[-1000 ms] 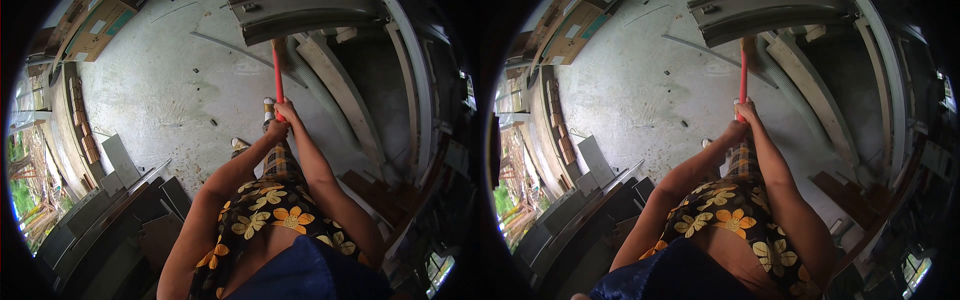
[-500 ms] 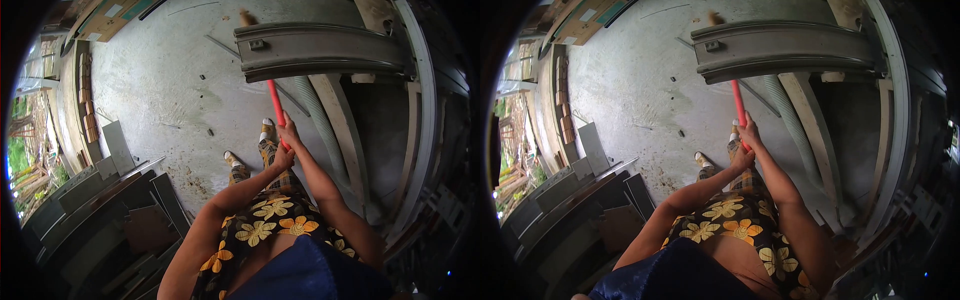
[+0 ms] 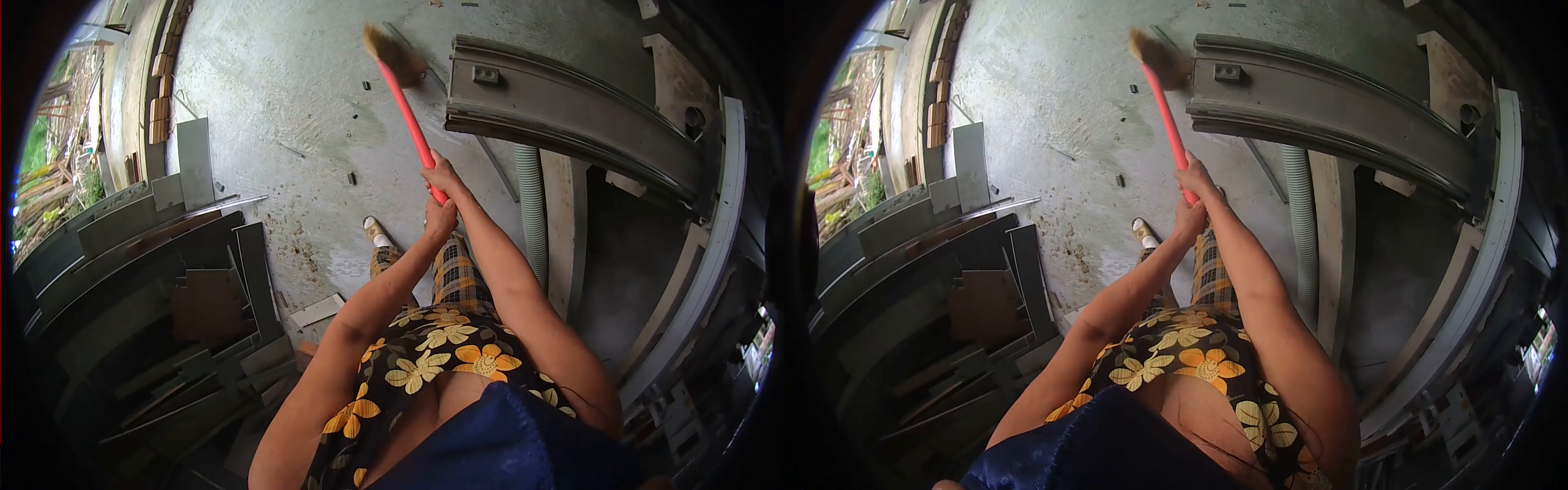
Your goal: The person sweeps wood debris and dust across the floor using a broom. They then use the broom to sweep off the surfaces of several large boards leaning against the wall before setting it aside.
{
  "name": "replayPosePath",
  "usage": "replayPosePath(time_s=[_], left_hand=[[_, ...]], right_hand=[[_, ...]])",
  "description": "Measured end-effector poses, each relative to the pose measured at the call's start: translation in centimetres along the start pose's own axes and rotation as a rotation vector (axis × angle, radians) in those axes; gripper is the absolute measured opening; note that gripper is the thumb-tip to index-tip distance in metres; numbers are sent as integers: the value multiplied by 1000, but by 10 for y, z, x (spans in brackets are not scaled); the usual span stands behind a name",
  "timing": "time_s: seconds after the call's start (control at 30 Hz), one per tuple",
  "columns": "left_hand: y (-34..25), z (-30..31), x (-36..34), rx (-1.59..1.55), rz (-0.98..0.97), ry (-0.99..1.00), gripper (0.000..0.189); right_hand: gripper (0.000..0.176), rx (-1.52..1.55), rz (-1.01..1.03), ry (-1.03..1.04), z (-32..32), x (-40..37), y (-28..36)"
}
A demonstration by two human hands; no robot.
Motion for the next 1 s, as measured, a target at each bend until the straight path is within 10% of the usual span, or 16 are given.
replayPosePath(time_s=[0.13,0.5,0.83,1.0], left_hand=[[8,11,-36,103,-18,61,37],[13,144,-72,322,45,199,16],[-29,127,-77,333,-20,-43,46],[7,182,-135,453,-104,129,32]], right_hand=[[50,114,109,104,-13,-45,3],[46,395,-165,-199,-111,-65,-63],[31,294,-29,321,-136,-59,6],[31,357,-103,88,-163,-126,-36]])
Point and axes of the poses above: each hand's wrist, its own x-axis towards the middle knuckle, its own z-axis out of the back of the hand, y = z × x, the point moved 4 cm from there along x, towards the middle knuckle, and after that the axes turned 7 degrees about -z, right-handed, at the moved point
